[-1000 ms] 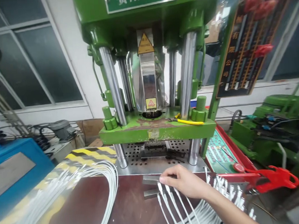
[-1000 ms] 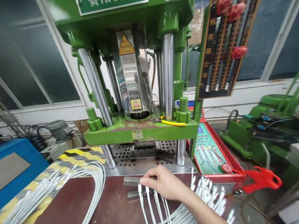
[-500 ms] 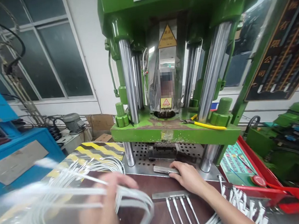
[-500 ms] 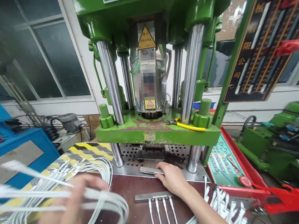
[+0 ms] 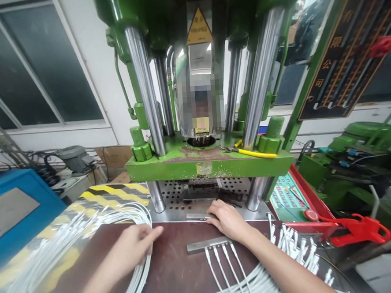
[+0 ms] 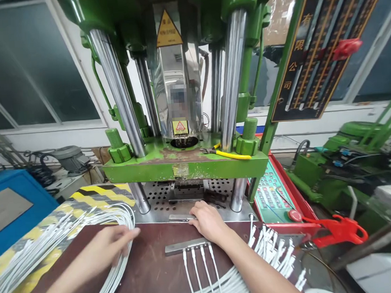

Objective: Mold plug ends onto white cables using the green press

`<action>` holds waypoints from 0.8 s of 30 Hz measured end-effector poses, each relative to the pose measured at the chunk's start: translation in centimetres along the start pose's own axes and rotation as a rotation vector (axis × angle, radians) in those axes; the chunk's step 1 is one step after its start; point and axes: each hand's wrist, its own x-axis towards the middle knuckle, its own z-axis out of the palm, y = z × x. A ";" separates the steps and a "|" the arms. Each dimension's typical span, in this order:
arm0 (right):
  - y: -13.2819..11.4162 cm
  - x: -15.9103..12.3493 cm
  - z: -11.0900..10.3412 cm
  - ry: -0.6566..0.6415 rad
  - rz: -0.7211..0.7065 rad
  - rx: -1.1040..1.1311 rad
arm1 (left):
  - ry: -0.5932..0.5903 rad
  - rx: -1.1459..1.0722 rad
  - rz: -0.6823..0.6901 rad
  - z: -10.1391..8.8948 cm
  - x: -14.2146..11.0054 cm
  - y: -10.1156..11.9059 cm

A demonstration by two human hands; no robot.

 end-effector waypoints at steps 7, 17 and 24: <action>0.7 -2.4 -4.1 0.035 0.035 0.063 | -0.121 0.267 0.272 5.3 1.0 2.2; 4.0 -7.8 -4.5 -0.084 0.065 0.190 | -0.152 0.247 0.352 6.1 1.0 1.6; 5.5 -1.7 -4.9 0.000 0.275 0.698 | -0.181 -0.422 0.198 4.1 7.5 2.6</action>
